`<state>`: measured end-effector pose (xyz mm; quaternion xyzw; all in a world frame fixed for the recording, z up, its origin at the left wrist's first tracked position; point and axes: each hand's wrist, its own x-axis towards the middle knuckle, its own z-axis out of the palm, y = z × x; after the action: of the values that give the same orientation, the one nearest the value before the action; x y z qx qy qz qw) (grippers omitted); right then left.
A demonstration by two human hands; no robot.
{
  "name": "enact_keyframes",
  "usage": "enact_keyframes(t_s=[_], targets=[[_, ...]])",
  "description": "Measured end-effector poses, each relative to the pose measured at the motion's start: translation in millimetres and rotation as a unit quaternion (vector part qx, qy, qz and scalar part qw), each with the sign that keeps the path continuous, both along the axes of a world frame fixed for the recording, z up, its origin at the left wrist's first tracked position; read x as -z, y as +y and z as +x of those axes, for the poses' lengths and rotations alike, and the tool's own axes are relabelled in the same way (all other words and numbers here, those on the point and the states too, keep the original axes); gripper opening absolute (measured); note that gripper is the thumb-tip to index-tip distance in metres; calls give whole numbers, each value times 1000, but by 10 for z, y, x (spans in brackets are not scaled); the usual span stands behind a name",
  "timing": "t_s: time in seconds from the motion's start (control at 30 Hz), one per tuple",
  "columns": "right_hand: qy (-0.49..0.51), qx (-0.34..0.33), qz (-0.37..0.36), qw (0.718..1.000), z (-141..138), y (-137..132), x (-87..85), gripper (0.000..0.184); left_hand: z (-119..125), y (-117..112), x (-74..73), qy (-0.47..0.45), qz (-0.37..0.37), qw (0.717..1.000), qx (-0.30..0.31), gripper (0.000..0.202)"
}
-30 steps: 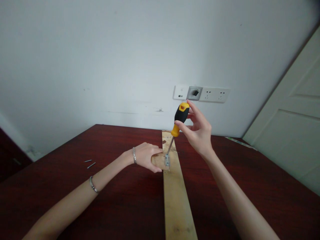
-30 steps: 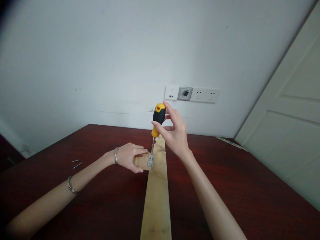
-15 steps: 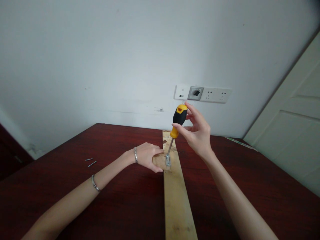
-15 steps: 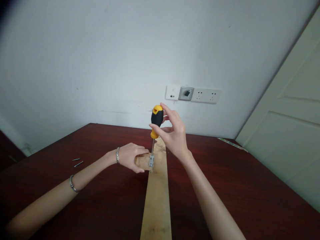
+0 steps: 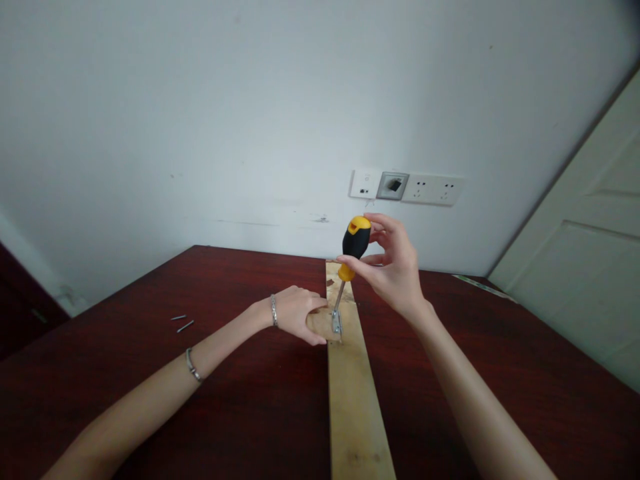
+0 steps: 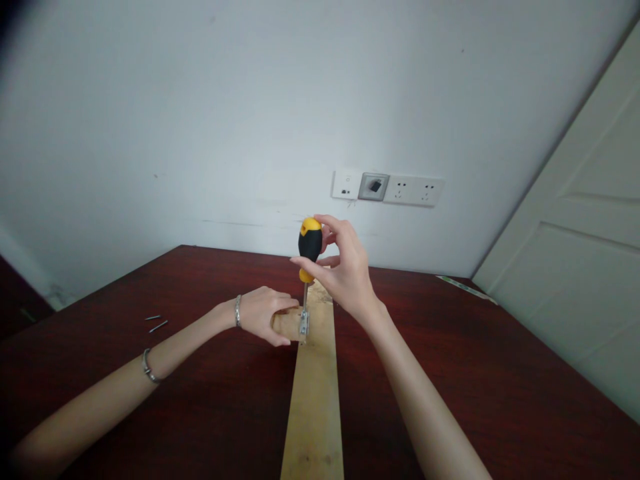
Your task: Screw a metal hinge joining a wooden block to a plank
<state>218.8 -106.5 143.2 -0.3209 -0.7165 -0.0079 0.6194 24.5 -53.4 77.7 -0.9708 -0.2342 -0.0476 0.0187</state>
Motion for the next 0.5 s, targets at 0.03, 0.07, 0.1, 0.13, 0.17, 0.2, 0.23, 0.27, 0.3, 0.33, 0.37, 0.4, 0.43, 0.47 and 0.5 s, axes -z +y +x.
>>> enact_keyframes(t_s=[0.03, 0.07, 0.1, 0.13, 0.17, 0.2, 0.23, 0.27, 0.3, 0.33, 0.37, 0.4, 0.43, 0.47, 0.5], targets=[[-4, 0, -1, 1000, 1, 3, 2, 60, 1, 1, 3, 0, 1, 1000, 0, 59], [-7, 0, -4, 1000, 2, 5, 3, 59, 1, 1, 4, 0, 3, 1000, 1, 60], [-9, 0, -7, 1000, 3, 7, 2, 59, 2, 1, 5, 0, 3, 1000, 1, 60], [-12, -1, -13, 1000, 6, 8, 0, 59, 2, 1, 5, 0, 4, 1000, 0, 60], [-14, -3, -18, 1000, 10, 7, -4, 59, 2, 0, 5, 0, 4, 1000, 0, 60], [-16, -7, -24, 1000, 17, 5, -10, 59, 2, -1, 4, 0, 4, 1000, 0, 60], [-19, -10, -29, 999, 27, 1, -18, 60, 2, -1, 3, 0, 4, 1000, -1, 60], [-23, -14, -34, 999, 38, -3, -26, 61, 1, -1, 3, 0, 3, 1000, 0, 60], [-28, -16, -39, 999, 52, -8, -34, 63, 0, 0, 3, 0, 4, 1000, 0, 60], [-33, -18, -43, 998, 66, -11, -42, 64, -1, 1, 4, -1, 4, 1000, 2, 60], [-38, -18, -46, 998, 80, -14, -48, 66, -3, 2, 6, -2, 4, 1000, 2, 60], [-43, -19, -49, 998, 94, -15, -53, 66, -3, 4, 8, -2, 5, 1000, 1, 60], [-47, -20, -53, 997, 105, -14, -56, 67, -3, 5, 11, -2, 7, 1000, 0, 61], [-50, -22, -58, 997, 114, -10, -57, 67, -2, 6, 13, -1, 8, 1000, -1, 61], [-53, -25, -65, 996, 121, -5, -57, 66, 0, 6, 14, 0, 9, 1000, -2, 60]])
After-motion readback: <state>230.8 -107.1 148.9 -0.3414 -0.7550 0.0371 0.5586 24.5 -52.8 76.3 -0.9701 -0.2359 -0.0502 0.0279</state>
